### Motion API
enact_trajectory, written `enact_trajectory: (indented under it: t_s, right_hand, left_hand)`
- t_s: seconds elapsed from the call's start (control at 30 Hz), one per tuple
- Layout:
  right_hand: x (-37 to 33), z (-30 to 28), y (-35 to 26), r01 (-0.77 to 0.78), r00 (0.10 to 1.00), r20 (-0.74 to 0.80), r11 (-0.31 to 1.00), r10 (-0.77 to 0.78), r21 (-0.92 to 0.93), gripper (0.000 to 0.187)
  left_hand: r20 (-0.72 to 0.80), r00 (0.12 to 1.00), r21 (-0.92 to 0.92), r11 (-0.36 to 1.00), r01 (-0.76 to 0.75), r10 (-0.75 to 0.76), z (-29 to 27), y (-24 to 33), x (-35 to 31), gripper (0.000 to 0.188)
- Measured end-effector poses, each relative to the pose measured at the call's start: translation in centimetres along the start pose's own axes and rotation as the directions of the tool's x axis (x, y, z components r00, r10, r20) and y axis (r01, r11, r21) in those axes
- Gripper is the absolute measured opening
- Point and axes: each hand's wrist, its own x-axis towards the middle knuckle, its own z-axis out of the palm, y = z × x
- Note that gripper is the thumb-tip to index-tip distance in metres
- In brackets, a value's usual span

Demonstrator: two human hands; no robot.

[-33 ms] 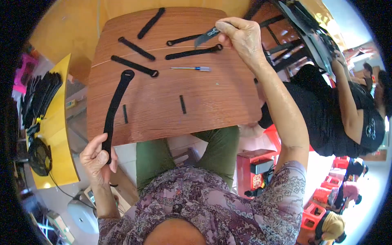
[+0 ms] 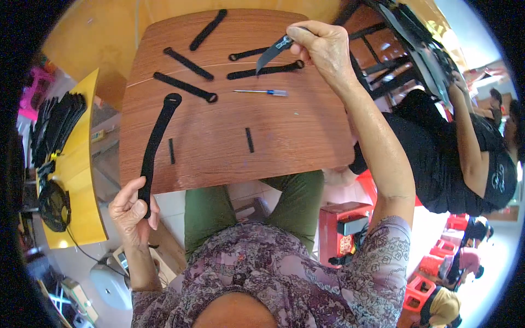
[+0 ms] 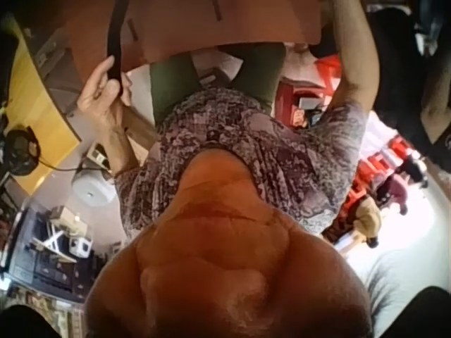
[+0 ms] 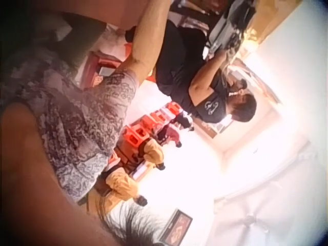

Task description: The recorder assembles black textile straps by peeling off adhesive backings and using a small screwdriver to clear or align holes.

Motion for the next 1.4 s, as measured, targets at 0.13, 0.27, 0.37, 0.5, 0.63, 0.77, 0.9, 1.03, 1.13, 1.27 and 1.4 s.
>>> enact_trajectory:
  t_s: [0.13, 0.27, 0.37, 0.5, 0.63, 0.77, 0.9, 1.03, 1.13, 1.27, 1.4]
  right_hand:
    - [2.1, 5.1, -2.1, -0.046, 0.994, 0.106, 0.986, 0.03, 0.16, 0.019]
    - [4.2, 9.9, -4.6, -0.033, 0.983, 0.181, 0.916, -0.043, 0.399, 0.012]
    - [4.7, 14.5, -5.1, 0.014, 0.967, 0.211, 0.863, -0.139, 0.505, 0.018]
    - [2.8, 20.3, -3.8, 0.261, 0.929, 0.157, 0.894, -0.335, 0.364, 0.014]
    - [0.4, 22.6, 1.8, 0.599, 0.777, 0.232, 0.8, -0.585, 0.011, 0.017]
    - [-2.1, 22.7, 4.0, 0.602, 0.76, 0.337, 0.798, -0.555, -0.044, 0.014]
    - [-3.2, 21.9, 3.7, 0.6, 0.733, 0.447, 0.797, -0.512, -0.069, 0.017]
    - [-3.6, 21.2, 4.0, 0.649, 0.698, 0.478, 0.753, -0.533, -0.108, 0.026]
    - [-3.9, 20.7, 4.0, 0.63, 0.718, 0.475, 0.766, -0.51, -0.13, 0.031]
    - [-4.5, 20.3, 4.0, 0.666, 0.706, 0.455, 0.727, -0.542, -0.167, 0.034]
    - [-5.6, 20.1, 3.7, 0.662, 0.718, 0.418, 0.731, -0.556, -0.164, 0.03]
  left_hand:
    - [-0.079, 0.997, -0.06, 0.998, -0.031, 0.026, -1.3, 0.1, -0.1, 0.048]
    - [-0.157, 0.985, -0.114, 0.99, -0.088, 0.069, -2.4, 0.4, -0.6, 0.046]
    - [-0.245, 0.964, -0.116, 0.984, -0.133, 0.102, -2.9, 0.3, -0.9, 0.052]
    - [-0.291, 0.95, -0.164, 0.972, -0.168, 0.115, -3.1, 0.6, -0.6, 0.062]
    - [-0.262, 0.956, -0.217, 0.957, -0.194, 0.134, -3.0, 0.5, 0.4, 0.07]
    - [-0.257, 0.957, -0.24, 0.95, -0.199, 0.136, -3.2, 0.3, 0.9, 0.07]
    - [-0.239, 0.963, -0.262, 0.947, -0.185, 0.122, -3.0, 0.2, 1.3, 0.067]
    - [-0.221, 0.967, -0.272, 0.945, -0.183, 0.123, -2.5, -0.4, 1.9, 0.064]
    - [-0.18, 0.977, -0.269, 0.95, -0.157, 0.11, -2.0, -0.6, 2.6, 0.062]
    - [-0.172, 0.98, -0.258, 0.955, -0.146, 0.104, -1.0, -0.4, 3.0, 0.06]
    - [-0.19, 0.976, -0.236, 0.961, -0.148, 0.104, -0.1, -0.3, 3.1, 0.059]
